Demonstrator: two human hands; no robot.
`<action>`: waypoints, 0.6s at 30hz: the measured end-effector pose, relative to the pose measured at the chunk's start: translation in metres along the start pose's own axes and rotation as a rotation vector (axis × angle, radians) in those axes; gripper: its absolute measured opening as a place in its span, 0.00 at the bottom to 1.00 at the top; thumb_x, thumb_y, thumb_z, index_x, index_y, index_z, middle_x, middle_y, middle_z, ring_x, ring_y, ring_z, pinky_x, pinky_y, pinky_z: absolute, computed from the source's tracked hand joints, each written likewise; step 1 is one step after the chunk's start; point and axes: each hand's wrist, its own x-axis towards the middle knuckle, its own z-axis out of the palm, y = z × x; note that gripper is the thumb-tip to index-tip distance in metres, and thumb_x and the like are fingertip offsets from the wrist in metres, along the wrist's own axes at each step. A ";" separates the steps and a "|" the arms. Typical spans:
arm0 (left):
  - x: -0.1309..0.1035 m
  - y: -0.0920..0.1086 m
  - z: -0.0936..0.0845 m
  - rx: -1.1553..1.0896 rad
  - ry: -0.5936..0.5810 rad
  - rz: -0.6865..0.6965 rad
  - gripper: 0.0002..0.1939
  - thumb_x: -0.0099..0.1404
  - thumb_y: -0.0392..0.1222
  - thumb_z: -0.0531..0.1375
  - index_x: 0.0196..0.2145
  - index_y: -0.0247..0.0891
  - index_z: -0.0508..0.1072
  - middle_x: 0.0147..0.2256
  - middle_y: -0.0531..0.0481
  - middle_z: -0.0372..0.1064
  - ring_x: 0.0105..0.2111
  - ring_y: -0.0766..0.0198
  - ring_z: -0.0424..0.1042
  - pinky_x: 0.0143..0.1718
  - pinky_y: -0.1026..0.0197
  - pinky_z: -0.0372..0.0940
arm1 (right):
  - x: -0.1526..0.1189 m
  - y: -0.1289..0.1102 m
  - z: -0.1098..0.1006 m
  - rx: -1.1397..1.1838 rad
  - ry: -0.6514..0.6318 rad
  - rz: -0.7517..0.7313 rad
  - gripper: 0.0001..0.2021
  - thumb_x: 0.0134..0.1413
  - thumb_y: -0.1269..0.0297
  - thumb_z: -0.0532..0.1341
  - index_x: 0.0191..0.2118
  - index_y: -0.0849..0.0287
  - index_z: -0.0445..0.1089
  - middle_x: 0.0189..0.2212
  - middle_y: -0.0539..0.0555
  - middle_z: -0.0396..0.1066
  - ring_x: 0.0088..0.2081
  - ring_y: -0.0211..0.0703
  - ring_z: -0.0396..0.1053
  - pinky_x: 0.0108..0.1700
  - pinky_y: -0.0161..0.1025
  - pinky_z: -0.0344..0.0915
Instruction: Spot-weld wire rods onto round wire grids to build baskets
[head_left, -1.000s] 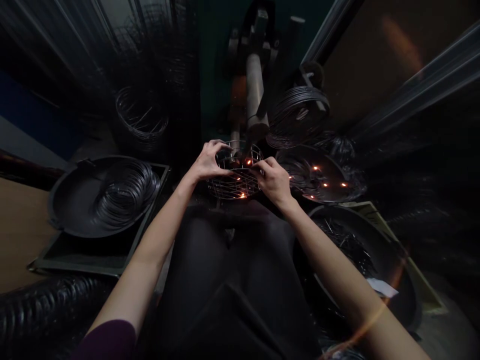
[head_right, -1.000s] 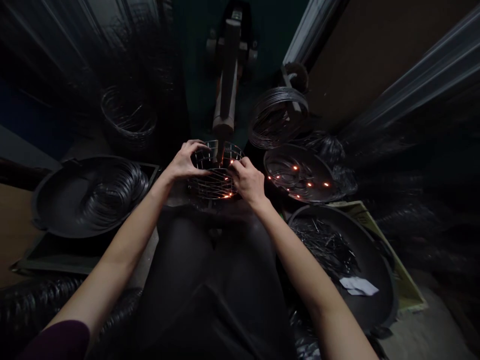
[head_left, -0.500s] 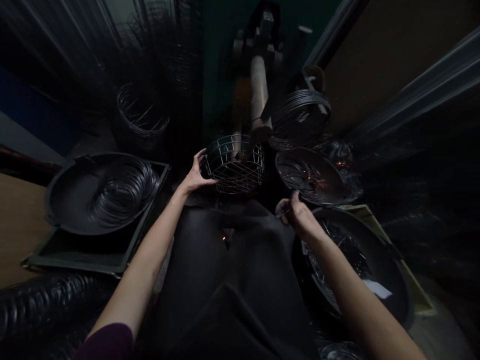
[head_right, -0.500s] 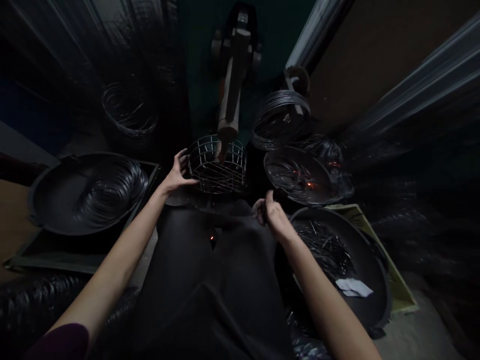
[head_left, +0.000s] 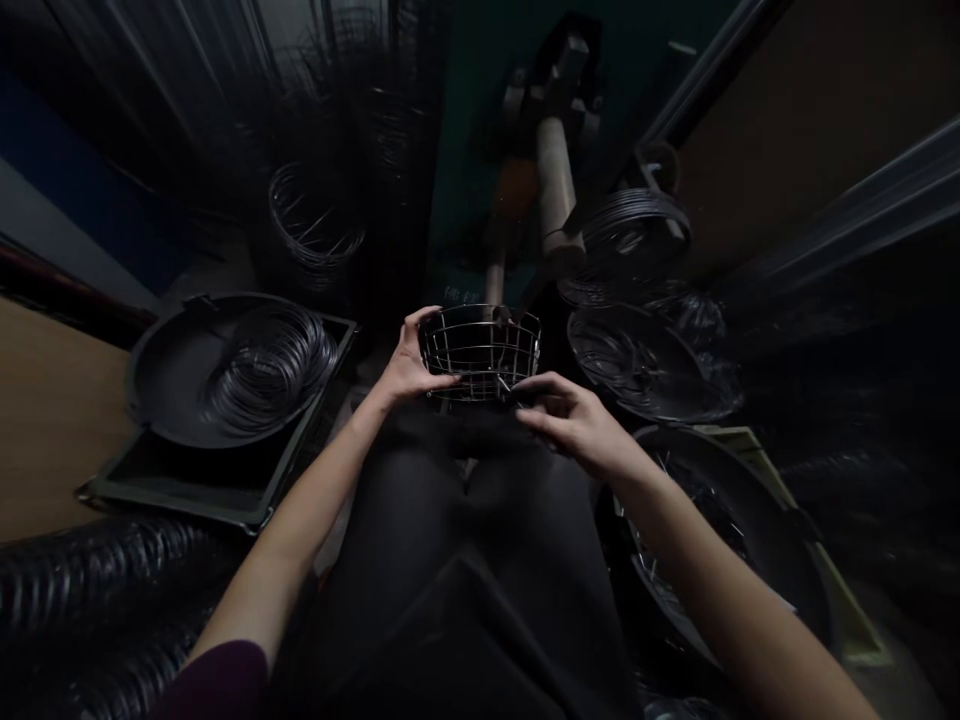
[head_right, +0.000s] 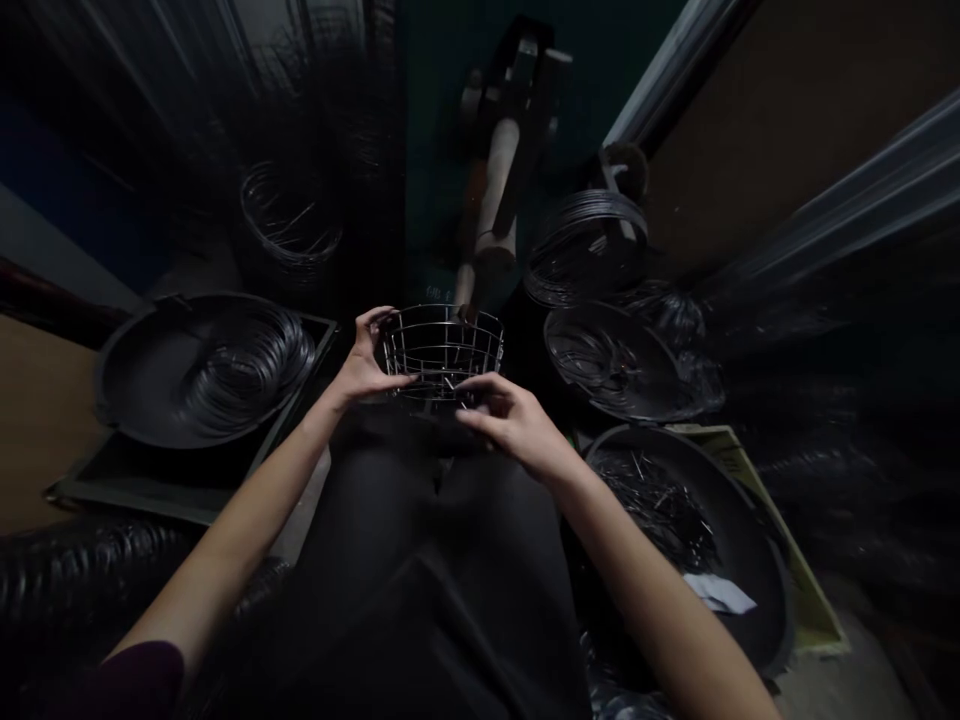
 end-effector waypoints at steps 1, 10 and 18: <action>0.000 0.009 -0.002 0.041 -0.023 0.022 0.51 0.45 0.50 0.72 0.61 0.43 0.50 0.60 0.39 0.55 0.62 0.49 0.58 0.64 0.46 0.56 | 0.009 -0.005 0.002 -0.035 -0.028 0.003 0.23 0.43 0.51 0.71 0.42 0.61 0.74 0.19 0.44 0.65 0.18 0.30 0.57 0.19 0.29 0.53; 0.013 0.055 0.001 0.250 -0.200 0.063 0.37 0.45 0.47 0.72 0.53 0.44 0.66 0.59 0.40 0.58 0.60 0.43 0.56 0.61 0.41 0.55 | 0.042 0.006 0.011 -1.048 0.172 -0.354 0.18 0.60 0.58 0.62 0.53 0.57 0.74 0.43 0.57 0.78 0.40 0.48 0.76 0.39 0.38 0.68; 0.015 0.055 0.019 0.230 -0.182 0.066 0.29 0.45 0.44 0.71 0.46 0.41 0.70 0.58 0.40 0.57 0.60 0.43 0.56 0.60 0.40 0.57 | 0.030 0.028 0.002 -1.354 0.207 -0.513 0.16 0.64 0.63 0.56 0.56 0.52 0.72 0.49 0.51 0.75 0.40 0.42 0.77 0.30 0.32 0.65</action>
